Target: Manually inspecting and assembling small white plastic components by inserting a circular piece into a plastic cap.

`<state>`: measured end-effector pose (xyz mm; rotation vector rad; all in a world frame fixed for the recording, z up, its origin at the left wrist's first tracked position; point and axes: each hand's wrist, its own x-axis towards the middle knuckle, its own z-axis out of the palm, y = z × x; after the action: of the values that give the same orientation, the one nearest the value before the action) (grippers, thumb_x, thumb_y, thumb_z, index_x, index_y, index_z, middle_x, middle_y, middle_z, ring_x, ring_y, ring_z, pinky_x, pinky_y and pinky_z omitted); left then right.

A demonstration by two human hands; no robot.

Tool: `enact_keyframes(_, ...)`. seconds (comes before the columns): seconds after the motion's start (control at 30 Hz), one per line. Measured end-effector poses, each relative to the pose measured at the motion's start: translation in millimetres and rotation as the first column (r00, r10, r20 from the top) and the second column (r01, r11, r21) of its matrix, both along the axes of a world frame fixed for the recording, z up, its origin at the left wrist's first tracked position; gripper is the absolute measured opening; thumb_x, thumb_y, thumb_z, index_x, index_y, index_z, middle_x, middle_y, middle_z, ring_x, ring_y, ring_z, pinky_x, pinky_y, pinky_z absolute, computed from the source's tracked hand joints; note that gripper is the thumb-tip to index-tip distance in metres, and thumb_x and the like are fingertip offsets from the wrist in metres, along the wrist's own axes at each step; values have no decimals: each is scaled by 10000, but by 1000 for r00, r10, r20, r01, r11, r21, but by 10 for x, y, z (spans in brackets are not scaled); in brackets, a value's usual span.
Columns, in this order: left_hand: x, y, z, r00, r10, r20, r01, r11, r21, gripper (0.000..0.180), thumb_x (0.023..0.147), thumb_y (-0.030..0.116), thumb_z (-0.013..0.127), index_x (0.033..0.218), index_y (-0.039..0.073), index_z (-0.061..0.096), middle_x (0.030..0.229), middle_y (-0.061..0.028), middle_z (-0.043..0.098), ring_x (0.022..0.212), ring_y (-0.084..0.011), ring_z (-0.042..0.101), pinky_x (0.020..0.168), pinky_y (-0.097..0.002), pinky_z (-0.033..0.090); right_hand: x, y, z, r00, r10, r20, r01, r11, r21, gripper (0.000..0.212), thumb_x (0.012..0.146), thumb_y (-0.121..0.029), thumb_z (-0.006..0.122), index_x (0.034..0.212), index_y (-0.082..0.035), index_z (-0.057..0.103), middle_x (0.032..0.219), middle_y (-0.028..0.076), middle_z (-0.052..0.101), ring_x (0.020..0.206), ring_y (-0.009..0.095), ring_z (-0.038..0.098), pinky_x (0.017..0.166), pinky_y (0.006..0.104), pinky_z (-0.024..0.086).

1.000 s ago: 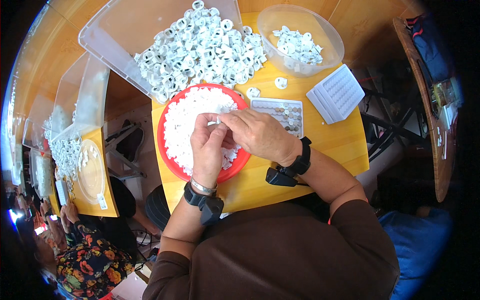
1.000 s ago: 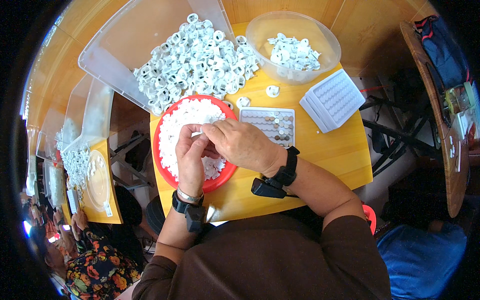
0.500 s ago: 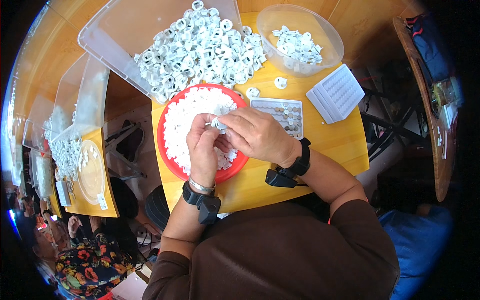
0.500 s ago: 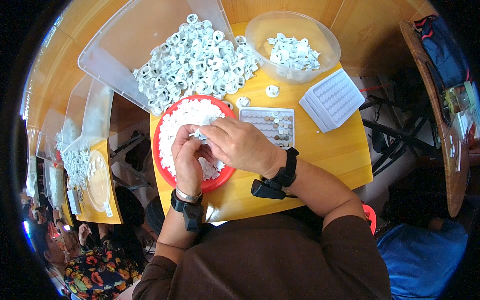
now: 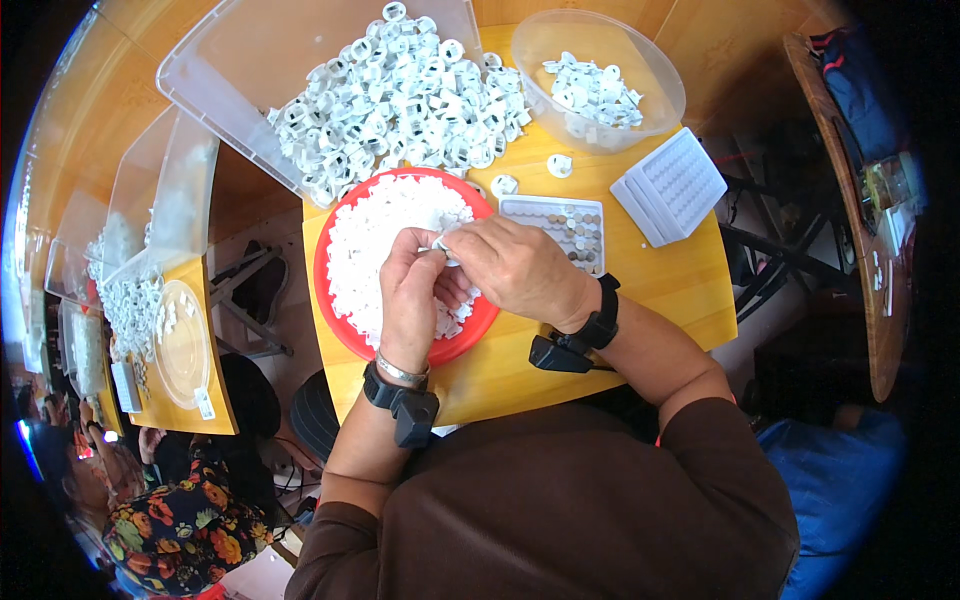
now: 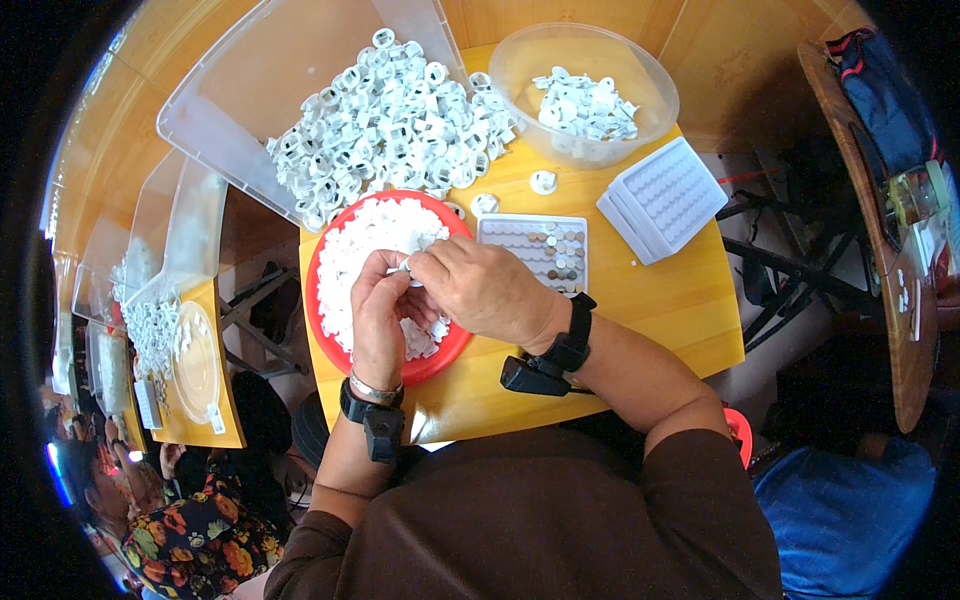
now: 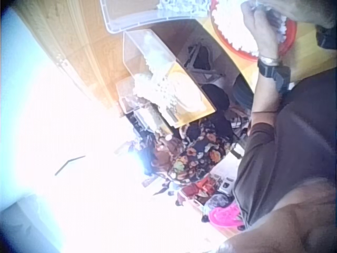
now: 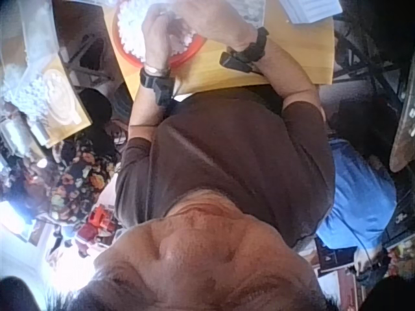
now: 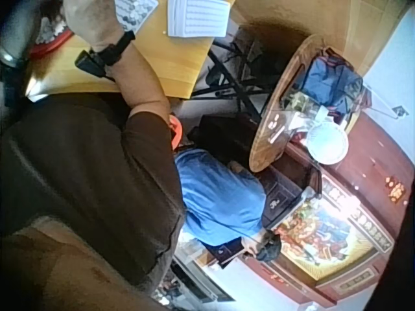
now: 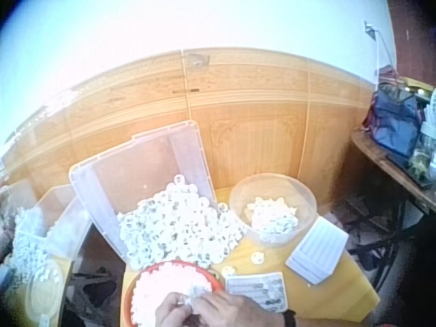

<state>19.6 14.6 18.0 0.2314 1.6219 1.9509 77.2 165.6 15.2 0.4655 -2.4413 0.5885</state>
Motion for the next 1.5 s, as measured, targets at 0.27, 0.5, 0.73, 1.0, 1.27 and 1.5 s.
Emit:
enact_keyframes(0.27,23,31,5,995,-62,82,61,998,8,178,918,116,388,989,21,521,710,-93,627,560,-126,576,527,-231,473,-9,14,2,999,-47,10,47,999,-8,225,743,-78,646,925,-40,519,788,92,562,760,260,605,637,347,509)
enact_keyframes(0.5,16,10,-84,995,-64,70,53,987,153,187,933,125,397,1003,9,525,798,-94,628,669,-140,600,616,-246,492,-10,21,20,997,-73,-5,73,997,-37,265,713,-89,690,933,-63,544,796,80,562,750,263,602,617,356,506)
enact_keyframes(0.73,40,2,-56,993,-28,-111,43,990,136,196,954,153,427,1026,8,537,824,-65,623,699,-114,576,650,-239,476,-49,5,-50,997,-73,-21,60,924,-377,123,809,-88,672,916,-74,612,796,66,587,714,257,608,618,357,505)
enact_keyframes(1.0,17,-19,-32,991,-126,-39,131,976,176,209,967,181,431,1028,14,541,829,-59,621,716,-108,567,662,-237,459,-22,71,66,997,-61,-49,51,983,-174,132,792,-90,685,901,-70,613,762,57,582,702,255,605,614,358,503)
enact_keyframes(1.27,52,21,-36,971,14,-238,15,993,117,195,966,139,452,1071,-6,527,861,-66,621,742,-113,581,676,-251,479,-51,17,2,999,-29,21,35,852,-522,109,821,-103,698,865,-36,624,772,91,627,670,248,629,576,322,489)
enact_keyframes(1.5,98,1,-47,873,74,-481,-98,995,-24,229,954,110,508,1141,-22,503,938,-78,611,822,-128,575,756,-270,480,4,-60,22,947,153,284,148,578,-803,123,867,-114,683,857,-4,629,736,49,642,609,111,583,557,261,467)
